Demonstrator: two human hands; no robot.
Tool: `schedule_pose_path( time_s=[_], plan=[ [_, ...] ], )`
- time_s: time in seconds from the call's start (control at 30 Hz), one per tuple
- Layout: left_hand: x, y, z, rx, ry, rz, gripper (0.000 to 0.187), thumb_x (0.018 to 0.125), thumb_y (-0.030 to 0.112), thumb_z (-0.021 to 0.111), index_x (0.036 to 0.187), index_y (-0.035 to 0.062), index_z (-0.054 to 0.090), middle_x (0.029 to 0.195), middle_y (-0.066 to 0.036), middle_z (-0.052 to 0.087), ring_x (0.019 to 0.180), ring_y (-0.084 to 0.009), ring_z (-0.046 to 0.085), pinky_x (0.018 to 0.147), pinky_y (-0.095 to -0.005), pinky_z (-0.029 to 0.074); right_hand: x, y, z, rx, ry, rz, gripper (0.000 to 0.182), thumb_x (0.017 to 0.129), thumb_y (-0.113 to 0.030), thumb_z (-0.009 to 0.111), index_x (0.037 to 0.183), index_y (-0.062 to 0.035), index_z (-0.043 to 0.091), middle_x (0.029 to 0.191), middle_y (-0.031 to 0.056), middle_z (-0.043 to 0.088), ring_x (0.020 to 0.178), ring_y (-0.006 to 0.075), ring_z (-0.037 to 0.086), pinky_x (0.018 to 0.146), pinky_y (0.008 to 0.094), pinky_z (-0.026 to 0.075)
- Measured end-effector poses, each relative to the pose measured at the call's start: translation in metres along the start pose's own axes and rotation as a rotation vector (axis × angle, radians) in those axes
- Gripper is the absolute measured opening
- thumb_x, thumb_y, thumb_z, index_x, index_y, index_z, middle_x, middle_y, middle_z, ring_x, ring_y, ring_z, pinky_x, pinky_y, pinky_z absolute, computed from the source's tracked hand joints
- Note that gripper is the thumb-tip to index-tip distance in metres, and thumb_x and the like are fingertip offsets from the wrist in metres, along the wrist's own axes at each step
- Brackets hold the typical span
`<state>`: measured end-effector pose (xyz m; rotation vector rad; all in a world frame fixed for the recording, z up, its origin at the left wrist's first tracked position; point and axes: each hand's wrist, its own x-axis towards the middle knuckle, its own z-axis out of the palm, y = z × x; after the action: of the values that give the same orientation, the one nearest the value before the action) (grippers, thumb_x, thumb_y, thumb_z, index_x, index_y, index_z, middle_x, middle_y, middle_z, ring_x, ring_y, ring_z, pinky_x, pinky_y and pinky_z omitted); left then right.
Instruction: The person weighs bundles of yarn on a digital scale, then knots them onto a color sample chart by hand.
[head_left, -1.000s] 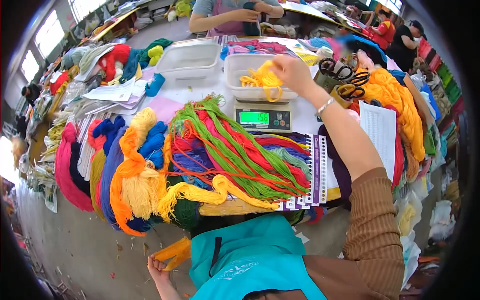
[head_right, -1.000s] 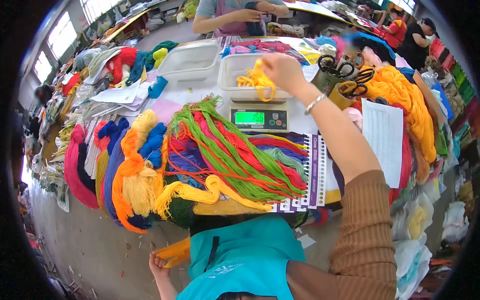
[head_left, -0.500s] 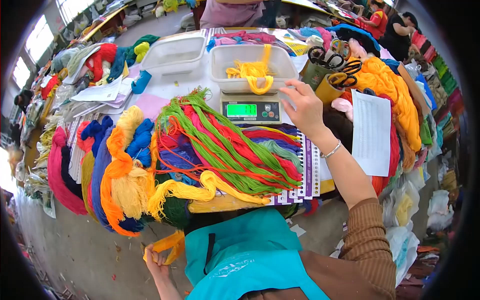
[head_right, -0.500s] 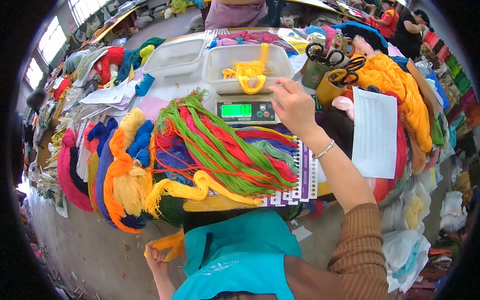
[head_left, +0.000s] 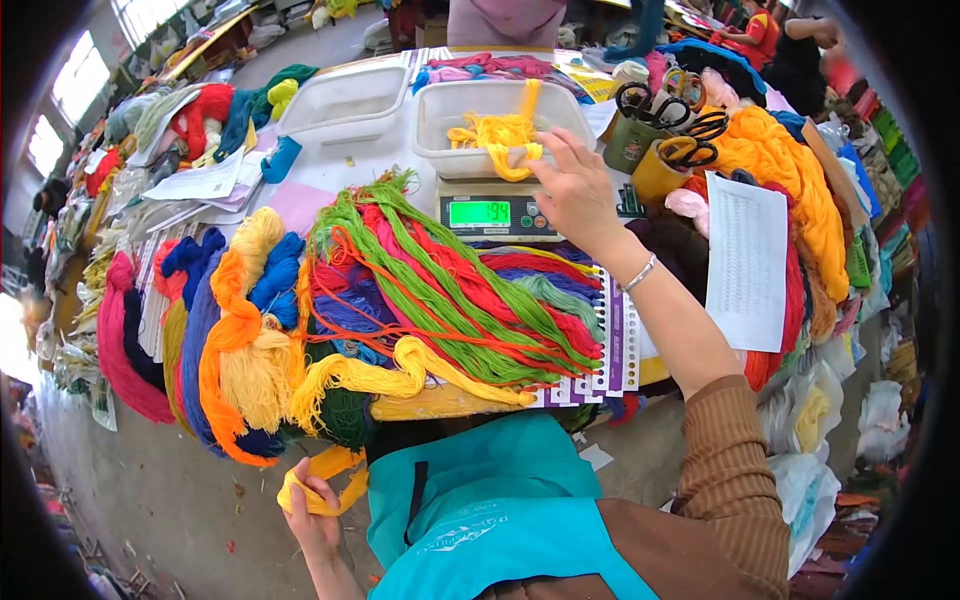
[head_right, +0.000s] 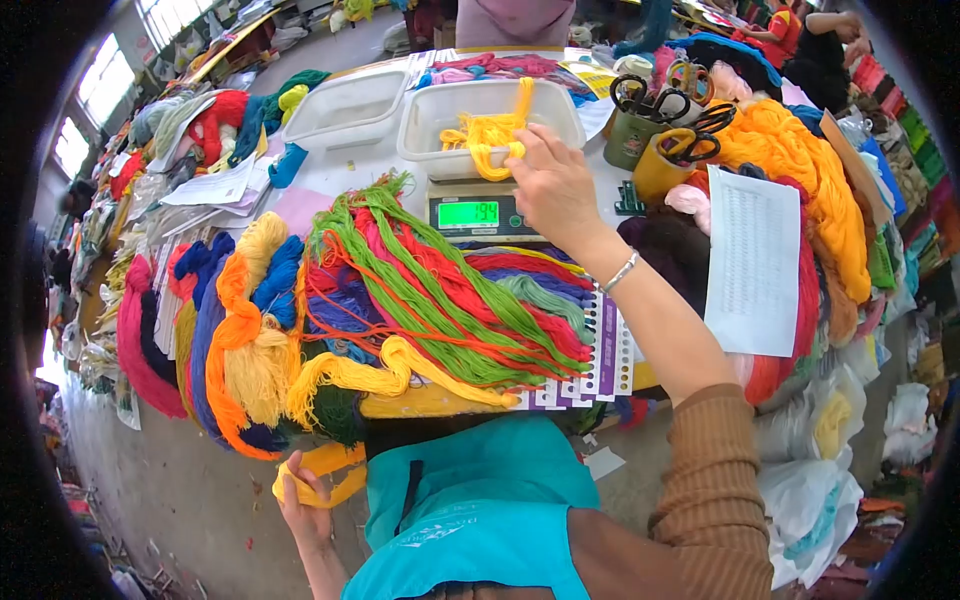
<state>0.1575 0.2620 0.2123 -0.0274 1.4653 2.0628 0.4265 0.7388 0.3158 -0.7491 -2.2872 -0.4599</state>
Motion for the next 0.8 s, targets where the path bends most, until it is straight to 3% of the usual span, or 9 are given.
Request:
schedule_pose_path(
  time_s=[0.07,0.3,0.4,0.47,0.5,0.57,0.6,0.7,0.8],
  plan=[
    [-0.004,0.011,-0.002,0.078,-0.400,-0.008,0.050,0.105,0.038,0.048,0.140,0.0026,0.049,0.068,-0.002,0.055,0.046,-0.0094,0.042,0.044,-0.0236,0.034,0.005,-0.001,0.015,-0.011,-0.011,-0.002,0.030,0.071,-0.011,0.071,0.100,-0.0076,0.071,0.130,0.0105,0.057,0.131,0.0275,0.047,0.099,0.0429,0.042],
    [-0.016,0.030,0.048,-0.460,-0.789,-0.169,0.060,0.105,0.048,0.042,0.152,0.0112,0.034,0.060,0.001,0.049,0.043,-0.0068,0.039,0.043,-0.0213,0.031,0.015,0.000,0.054,-0.133,-0.038,-0.042,0.024,0.071,-0.010,0.069,0.095,-0.0061,0.069,0.128,0.0117,0.060,0.132,0.0298,0.045,0.099,0.0443,0.041],
    [-0.010,0.030,0.065,-0.636,-0.967,-0.209,0.048,0.107,0.044,0.037,0.140,0.0110,0.049,0.061,0.003,0.047,0.046,-0.0065,0.042,0.046,-0.0210,0.034,0.026,-0.017,0.025,0.110,-0.011,0.011,0.016,0.076,-0.009,0.067,0.091,-0.0040,0.069,0.109,0.0107,0.067,0.114,0.0284,0.057,0.092,0.0411,0.046],
    [0.005,0.029,0.083,-0.561,-1.251,-0.188,0.036,0.106,0.037,0.042,0.112,0.0088,0.063,0.054,0.002,0.048,0.041,-0.0086,0.041,0.041,-0.0232,0.030,0.034,-0.035,-0.004,0.297,0.000,0.052,0.012,0.080,-0.010,0.066,0.089,-0.0029,0.068,0.096,0.0089,0.070,0.100,0.0258,0.065,0.087,0.0384,0.050],
    [-0.002,0.039,0.104,-0.466,-1.175,-0.262,0.032,0.102,0.029,0.047,0.085,0.0065,0.062,0.048,0.001,0.045,0.040,-0.0103,0.042,0.039,-0.0250,0.032,0.038,-0.044,-0.021,0.795,-0.178,0.254,0.011,0.085,-0.010,0.064,0.091,-0.0017,0.067,0.088,0.0076,0.069,0.089,0.0212,0.065,0.081,0.0336,0.050],
    [0.000,0.040,0.135,-0.006,-1.034,-0.236,0.034,0.099,0.027,0.052,0.093,-0.0029,0.068,0.048,0.001,0.046,0.041,-0.0109,0.043,0.039,-0.0272,0.033,0.041,-0.070,-0.057,1.563,-0.442,0.564,0.017,0.094,-0.016,0.062,0.099,0.0005,0.065,0.076,0.0036,0.064,0.071,0.0090,0.061,0.069,0.0237,0.047],
    [-0.013,0.047,0.166,0.225,-0.900,-0.235,0.032,0.099,0.023,0.053,0.105,-0.0045,0.069,0.056,0.000,0.050,0.045,-0.0100,0.043,0.043,-0.0253,0.034,0.040,-0.083,-0.076,1.684,-0.503,0.611,0.018,0.094,-0.016,0.062,0.101,0.0009,0.065,0.074,0.0035,0.064,0.068,0.0090,0.061,0.066,0.0236,0.047],
    [-0.015,0.033,0.228,0.399,-0.926,-0.102,0.028,0.100,0.017,0.053,0.115,-0.0008,0.068,0.063,0.004,0.050,0.054,-0.0051,0.043,0.050,-0.0223,0.034,0.020,-0.113,-0.099,1.857,-0.669,0.681,0.021,0.097,-0.016,0.060,0.104,0.0027,0.066,0.071,0.0037,0.063,0.060,0.0082,0.058,0.055,0.0207,0.044],
    [-0.010,0.013,0.256,0.277,-0.967,-0.140,0.028,0.099,0.018,0.053,0.116,-0.0001,0.066,0.069,0.005,0.054,0.058,-0.0034,0.045,0.055,-0.0193,0.034,-0.004,-0.130,-0.108,1.840,-0.722,0.763,0.021,0.099,-0.014,0.058,0.104,0.0032,0.067,0.073,0.0049,0.065,0.060,0.0079,0.059,0.053,0.0200,0.044]
  ],
)
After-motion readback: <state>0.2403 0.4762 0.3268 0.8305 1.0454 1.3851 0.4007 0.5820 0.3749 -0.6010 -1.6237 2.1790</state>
